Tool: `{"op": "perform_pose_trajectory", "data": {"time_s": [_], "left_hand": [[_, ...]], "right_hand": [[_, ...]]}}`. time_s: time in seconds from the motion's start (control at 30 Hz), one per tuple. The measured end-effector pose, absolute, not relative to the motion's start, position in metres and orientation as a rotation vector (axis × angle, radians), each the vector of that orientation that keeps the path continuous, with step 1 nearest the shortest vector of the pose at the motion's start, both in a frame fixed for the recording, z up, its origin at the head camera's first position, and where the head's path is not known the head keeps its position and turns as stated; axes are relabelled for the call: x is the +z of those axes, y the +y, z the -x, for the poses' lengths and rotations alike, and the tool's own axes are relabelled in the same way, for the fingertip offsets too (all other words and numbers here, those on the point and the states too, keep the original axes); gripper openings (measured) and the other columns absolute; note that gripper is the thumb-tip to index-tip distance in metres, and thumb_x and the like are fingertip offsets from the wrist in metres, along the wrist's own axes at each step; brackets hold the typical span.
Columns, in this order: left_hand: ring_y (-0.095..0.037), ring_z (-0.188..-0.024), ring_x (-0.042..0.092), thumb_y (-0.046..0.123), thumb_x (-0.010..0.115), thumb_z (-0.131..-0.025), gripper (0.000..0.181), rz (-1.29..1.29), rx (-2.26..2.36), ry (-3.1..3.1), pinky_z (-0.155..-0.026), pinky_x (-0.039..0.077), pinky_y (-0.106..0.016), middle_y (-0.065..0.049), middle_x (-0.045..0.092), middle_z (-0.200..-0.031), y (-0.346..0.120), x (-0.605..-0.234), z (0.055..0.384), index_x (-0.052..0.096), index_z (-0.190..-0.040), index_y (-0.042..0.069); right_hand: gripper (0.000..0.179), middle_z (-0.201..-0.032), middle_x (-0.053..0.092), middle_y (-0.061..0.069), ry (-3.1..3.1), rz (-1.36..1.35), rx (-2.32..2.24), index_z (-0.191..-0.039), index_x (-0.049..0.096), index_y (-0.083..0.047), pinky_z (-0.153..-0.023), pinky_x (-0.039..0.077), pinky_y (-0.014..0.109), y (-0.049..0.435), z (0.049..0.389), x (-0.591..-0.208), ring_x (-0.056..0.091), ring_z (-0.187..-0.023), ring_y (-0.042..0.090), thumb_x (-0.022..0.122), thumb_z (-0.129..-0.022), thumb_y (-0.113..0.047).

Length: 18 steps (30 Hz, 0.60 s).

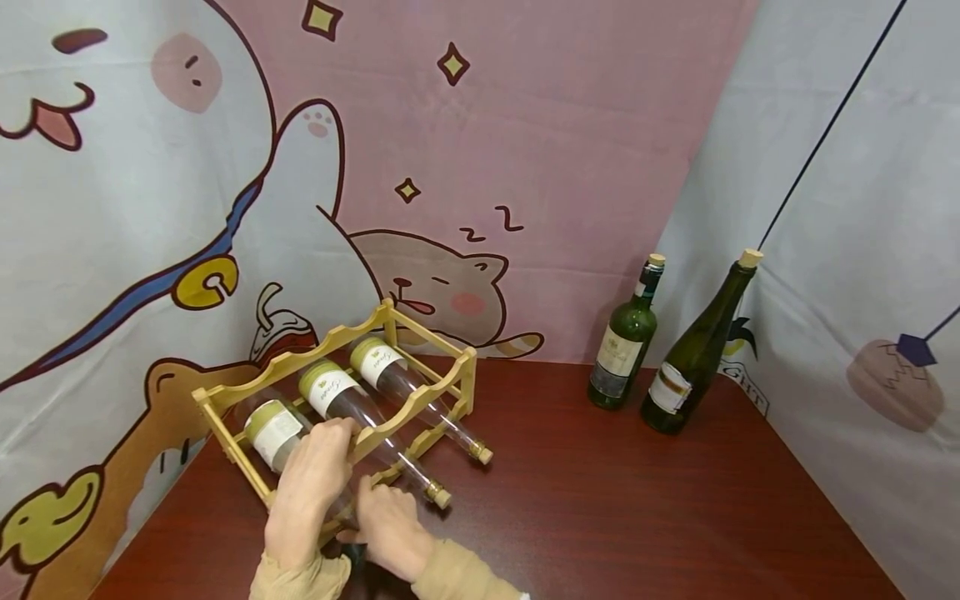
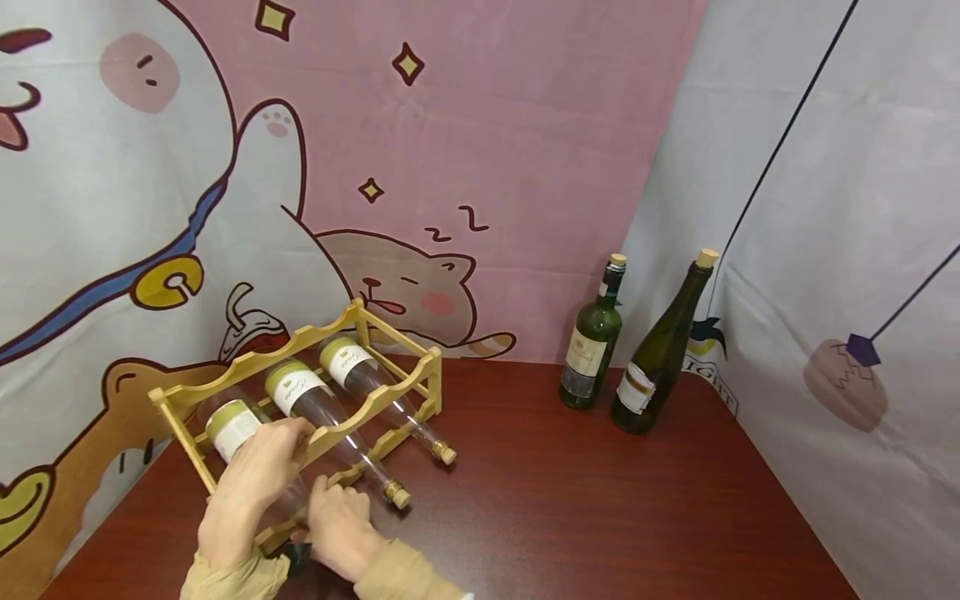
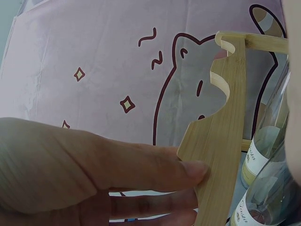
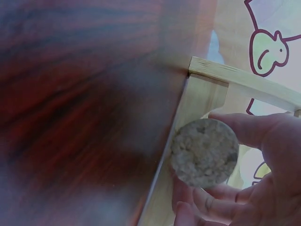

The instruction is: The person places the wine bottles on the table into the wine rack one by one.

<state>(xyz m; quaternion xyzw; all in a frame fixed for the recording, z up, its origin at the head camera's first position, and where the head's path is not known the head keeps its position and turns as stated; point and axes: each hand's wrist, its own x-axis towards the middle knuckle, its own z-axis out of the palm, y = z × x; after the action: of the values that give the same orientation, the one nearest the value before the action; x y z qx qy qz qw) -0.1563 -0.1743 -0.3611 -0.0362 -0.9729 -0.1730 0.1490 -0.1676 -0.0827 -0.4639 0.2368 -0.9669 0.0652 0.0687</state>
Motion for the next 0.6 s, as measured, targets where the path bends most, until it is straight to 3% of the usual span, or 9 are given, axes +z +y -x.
{"op": "perform_pose_trajectory", "data": {"time_s": [0.17, 0.6], "left_hand": [[-0.023, -0.059, 0.059, -0.013, 0.066, -0.07, 0.02, 0.104, -0.503, -2.812, -0.05, 0.042, -0.036, -0.008, 0.061, -0.071, -0.1743, -0.3608, 0.1567, 0.062, -0.078, 0.005], [-0.024, -0.059, 0.058, -0.013, 0.065, -0.07, 0.019, 0.119, -0.505, -2.78, -0.05, 0.042, -0.037, -0.009, 0.06, -0.07, -0.1745, -0.3622, 0.1564, 0.06, -0.075, 0.005]], "right_hand": [[0.052, -0.067, 0.064, 0.002, -2.86, -0.737, 0.158, -0.085, 0.052, -0.017, -0.043, 0.041, 0.028, -0.0784, 0.1659, -0.4622, 0.059, -0.054, 0.016, 0.074, -0.065, -0.061], [0.045, -0.067, 0.061, 0.0, -2.831, -0.757, 0.198, -0.077, 0.057, -0.017, -0.043, 0.042, 0.026, -0.0768, 0.1656, -0.4619, 0.059, -0.053, 0.014, 0.076, -0.066, -0.056]]}}
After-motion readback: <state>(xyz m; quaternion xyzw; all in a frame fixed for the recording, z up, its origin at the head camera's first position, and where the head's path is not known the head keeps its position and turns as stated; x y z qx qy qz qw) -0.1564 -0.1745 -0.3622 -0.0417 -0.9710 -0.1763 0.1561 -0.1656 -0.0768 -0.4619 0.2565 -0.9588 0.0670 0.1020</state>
